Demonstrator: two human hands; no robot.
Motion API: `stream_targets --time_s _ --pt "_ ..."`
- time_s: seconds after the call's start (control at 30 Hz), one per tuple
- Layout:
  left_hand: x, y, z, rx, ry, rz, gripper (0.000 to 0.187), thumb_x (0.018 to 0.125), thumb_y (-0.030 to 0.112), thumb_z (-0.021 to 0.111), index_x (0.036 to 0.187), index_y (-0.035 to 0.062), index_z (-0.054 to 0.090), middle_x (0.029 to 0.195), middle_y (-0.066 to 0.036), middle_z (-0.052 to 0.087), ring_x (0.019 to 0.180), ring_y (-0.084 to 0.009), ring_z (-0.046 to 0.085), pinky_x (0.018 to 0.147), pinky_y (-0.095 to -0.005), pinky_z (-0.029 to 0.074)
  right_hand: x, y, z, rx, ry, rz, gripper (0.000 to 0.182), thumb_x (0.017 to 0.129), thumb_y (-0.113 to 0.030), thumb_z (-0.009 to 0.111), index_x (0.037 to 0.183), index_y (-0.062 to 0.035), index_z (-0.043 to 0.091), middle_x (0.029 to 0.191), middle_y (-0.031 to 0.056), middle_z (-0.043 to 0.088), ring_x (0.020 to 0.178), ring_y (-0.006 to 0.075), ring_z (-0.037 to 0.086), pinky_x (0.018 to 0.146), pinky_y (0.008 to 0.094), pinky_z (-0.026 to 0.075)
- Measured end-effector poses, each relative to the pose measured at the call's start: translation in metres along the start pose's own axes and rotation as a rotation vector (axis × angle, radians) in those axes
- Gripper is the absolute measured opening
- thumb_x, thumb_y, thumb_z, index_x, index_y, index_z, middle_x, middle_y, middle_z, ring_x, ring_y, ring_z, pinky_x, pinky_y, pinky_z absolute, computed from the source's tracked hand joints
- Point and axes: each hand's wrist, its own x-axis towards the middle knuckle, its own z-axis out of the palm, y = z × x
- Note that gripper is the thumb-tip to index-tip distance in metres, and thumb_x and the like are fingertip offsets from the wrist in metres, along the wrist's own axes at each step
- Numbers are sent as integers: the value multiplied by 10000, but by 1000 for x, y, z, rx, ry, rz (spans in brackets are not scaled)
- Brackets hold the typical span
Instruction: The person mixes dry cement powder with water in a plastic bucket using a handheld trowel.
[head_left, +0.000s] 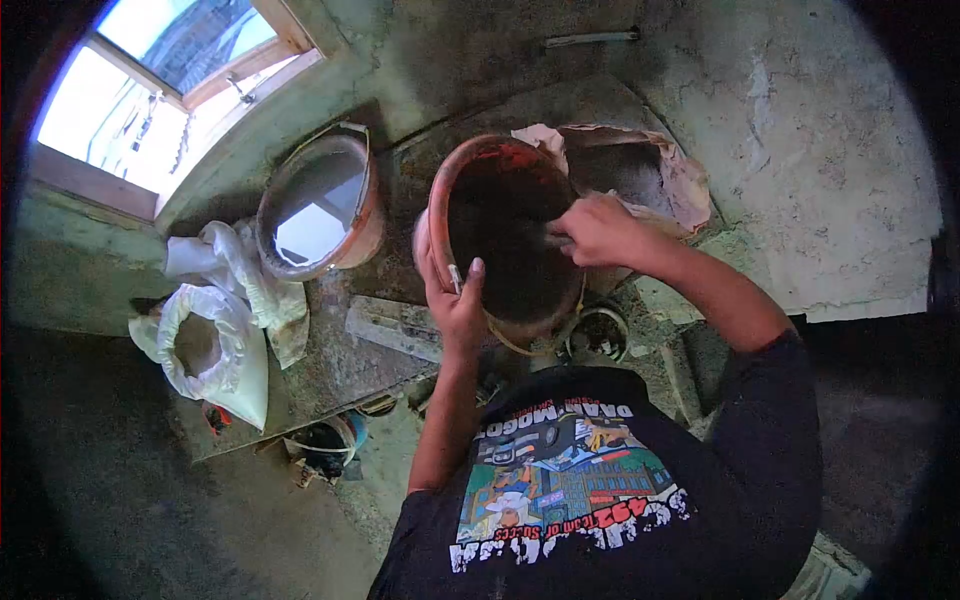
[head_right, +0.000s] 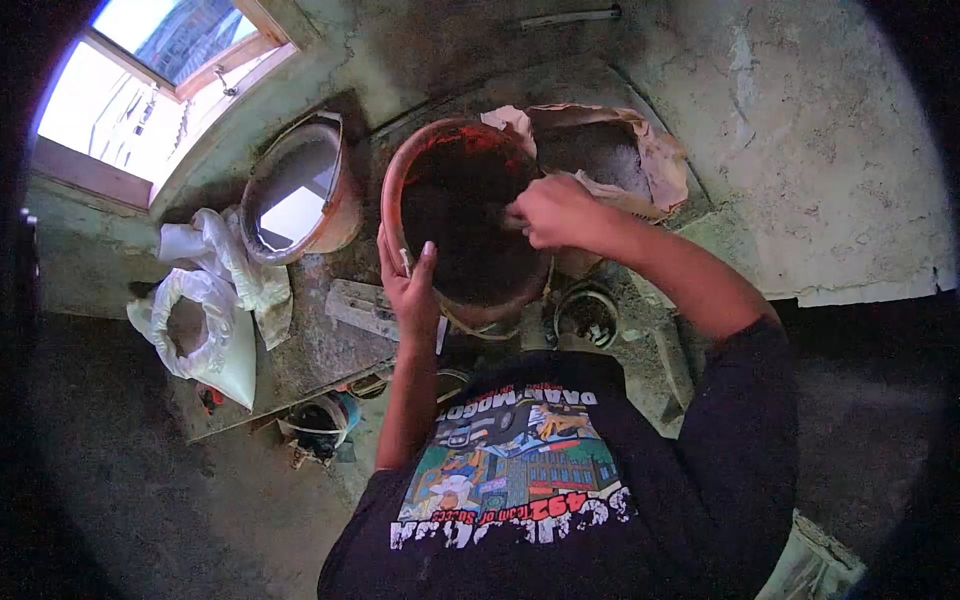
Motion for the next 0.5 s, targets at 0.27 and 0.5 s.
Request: stream_targets --time_s 0.27,0.5 --pt "2 15 7 -84 57 -109 655 892 96 638 1469 -12 347 1509 -140 346 1413 -261 318 1175 -397 196 4 -9 9 -442 255 -102 410 735 -148 698 1139 -109 642 799 161 694 783 318 710 619 434 567" --pt "8 20 13 -96 75 -107 665 893 78 640 1473 -7 326 1478 -126 372 1373 -244 359 1156 -382 230 -26 -32 49 -280 93 -58 280 762 -142 665 1009 -14 633 771 188 679 757 347 702 619 451 558"
